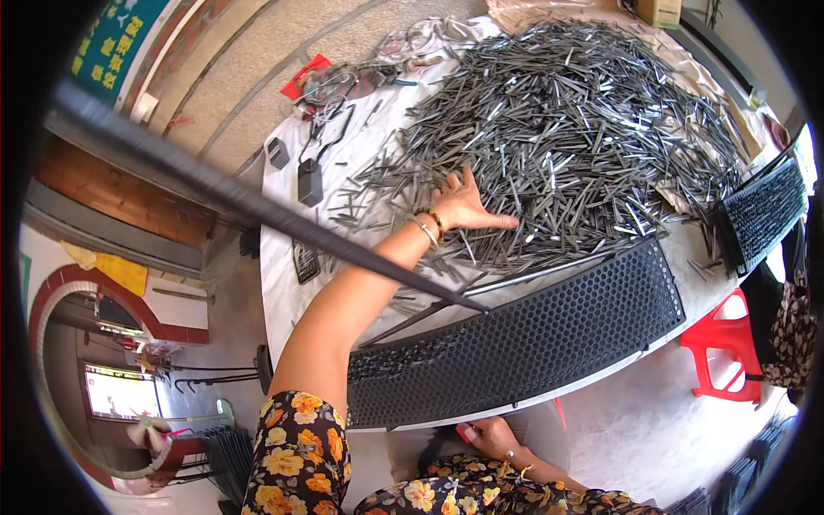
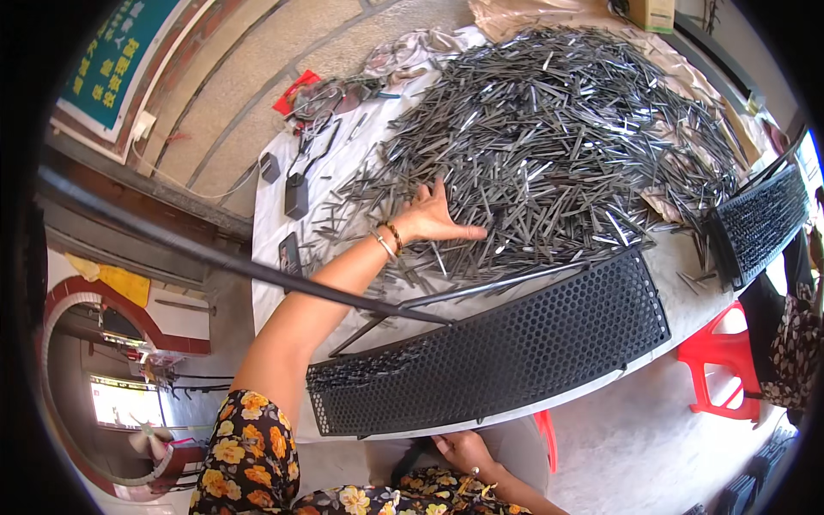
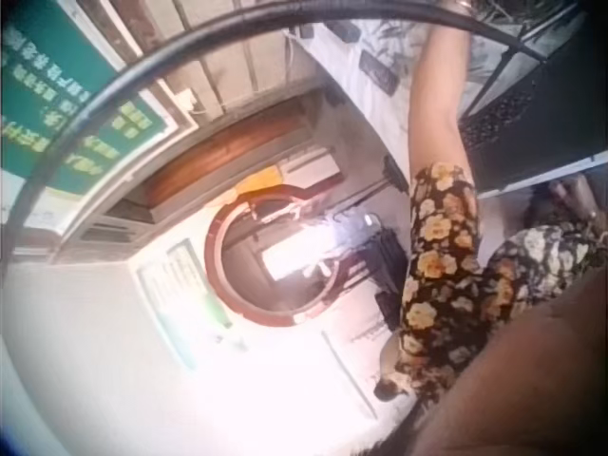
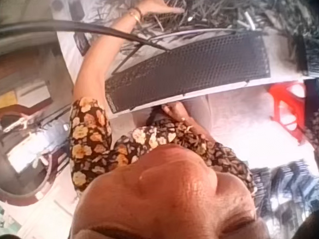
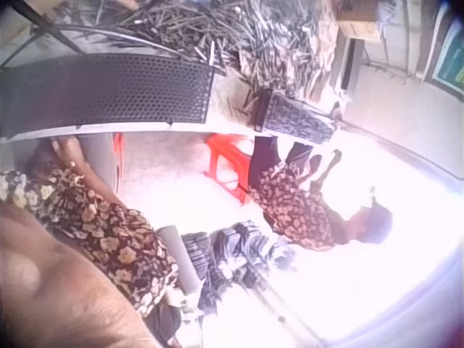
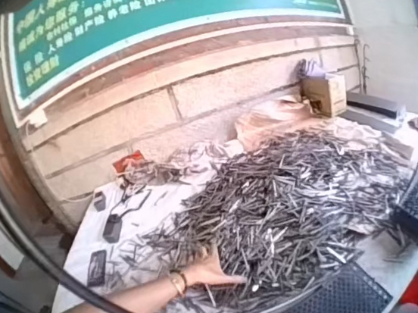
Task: Picking up individual metal pins from a large pile and inserting them into a perforated grid template.
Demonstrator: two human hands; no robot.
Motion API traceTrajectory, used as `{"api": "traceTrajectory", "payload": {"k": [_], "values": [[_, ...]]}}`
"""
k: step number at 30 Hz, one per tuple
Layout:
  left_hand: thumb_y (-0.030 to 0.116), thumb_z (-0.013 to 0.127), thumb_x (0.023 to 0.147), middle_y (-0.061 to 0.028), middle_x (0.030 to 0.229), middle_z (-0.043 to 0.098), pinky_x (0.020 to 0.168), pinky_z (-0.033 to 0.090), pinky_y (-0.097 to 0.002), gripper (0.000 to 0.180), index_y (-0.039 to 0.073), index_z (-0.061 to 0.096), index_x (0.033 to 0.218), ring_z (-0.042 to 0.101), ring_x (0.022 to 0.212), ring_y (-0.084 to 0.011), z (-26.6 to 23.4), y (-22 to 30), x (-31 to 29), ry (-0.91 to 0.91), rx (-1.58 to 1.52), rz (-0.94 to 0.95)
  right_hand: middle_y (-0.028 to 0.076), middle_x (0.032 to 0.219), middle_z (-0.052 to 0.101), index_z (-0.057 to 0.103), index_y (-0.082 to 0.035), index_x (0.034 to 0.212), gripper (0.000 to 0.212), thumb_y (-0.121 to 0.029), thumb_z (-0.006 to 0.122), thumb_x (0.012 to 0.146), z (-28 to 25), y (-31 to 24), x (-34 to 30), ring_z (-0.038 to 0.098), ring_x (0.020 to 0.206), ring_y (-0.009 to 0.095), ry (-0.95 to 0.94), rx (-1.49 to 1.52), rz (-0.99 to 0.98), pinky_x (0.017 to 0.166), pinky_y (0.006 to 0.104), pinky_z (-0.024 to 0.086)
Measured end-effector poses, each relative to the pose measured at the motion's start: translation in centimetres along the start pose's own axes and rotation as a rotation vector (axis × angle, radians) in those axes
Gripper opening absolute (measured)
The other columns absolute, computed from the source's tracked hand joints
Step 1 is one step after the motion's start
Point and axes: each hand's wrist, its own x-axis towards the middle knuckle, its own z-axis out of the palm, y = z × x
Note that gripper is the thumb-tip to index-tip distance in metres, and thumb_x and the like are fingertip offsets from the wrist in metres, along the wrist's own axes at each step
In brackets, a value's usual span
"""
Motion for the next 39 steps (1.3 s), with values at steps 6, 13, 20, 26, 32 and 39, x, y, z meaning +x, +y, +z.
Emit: {"api": "traceTrajectory", "payload": {"k": [6,13,20,26,32,39], "values": [[0.064,0.081,0.05,-0.0279,0.127,0.035,0.095,0.039,-0.0496,0.135,-0.009,0.013,0.141,0.045,0.118,-0.0398,0.9,0.7,1.0,0.263,-0.009,0.058,0.017,0.082,0.067,0.068,-0.003,0.099,0.017,-0.012,0.062,0.086,-1.9,0.7,0.6,0.067,0.071,0.03,0.005,-0.013,0.056,0.066,0.0365,0.053],[0.054,0.086,0.053,-0.0442,0.139,0.008,0.108,0.032,-0.0448,0.139,-0.011,0.001,0.141,0.025,0.131,-0.0526,2.6,-1.6,1.8,0.419,-0.214,0.237,0.017,0.08,0.066,0.068,0.0,0.096,0.016,-0.012,0.065,0.085,-0.8,1.5,0.4,0.065,0.068,0.029,0.0,0.047,0.065,0.064,0.0361,0.052],[0.059,0.083,0.053,-0.0379,0.137,0.019,0.107,0.029,-0.0474,0.136,-0.017,0.008,0.137,0.024,0.131,-0.0457,3.4,-0.4,-0.5,0.336,-0.035,0.03,0.017,0.088,0.066,0.067,0.0,0.098,0.017,-0.01,0.064,0.085,-1.3,0.6,0.7,0.065,0.076,0.029,-0.005,0.073,0.089,0.069,0.0356,0.052],[0.043,0.078,0.063,-0.0217,0.117,0.049,0.095,0.037,-0.0463,0.069,-0.007,0.056,0.105,0.047,0.112,-0.0368,3.0,-1.3,0.5,0.318,0.1,-0.013,0.016,0.093,0.066,0.066,0.0,0.1,0.018,-0.008,0.063,0.084,-0.6,1.2,0.7,0.065,0.081,0.029,-0.032,0.041,0.122,0.071,0.0354,0.052],[0.033,0.075,0.068,-0.0198,0.107,0.056,0.093,0.036,-0.0457,0.056,-0.006,0.056,0.103,0.051,0.107,-0.035,3.3,-1.2,0.3,0.353,0.202,0.083,0.017,0.095,0.066,0.065,-0.001,0.104,0.022,-0.008,0.063,0.084,-0.7,0.5,1.0,0.065,0.083,0.029,-0.008,0.019,0.047,0.07,0.0358,0.052],[0.022,0.067,0.077,-0.0256,0.105,0.053,0.094,0.039,-0.0442,0.04,-0.007,0.051,0.098,0.051,0.102,-0.038,3.6,-4.2,0.4,0.379,0.154,0.239,0.017,0.098,0.066,0.065,-0.001,0.104,0.022,-0.008,0.063,0.084,-0.9,0.0,1.2,0.064,0.087,0.029,-0.077,0.06,0.171,0.073,0.036,0.051]]}}
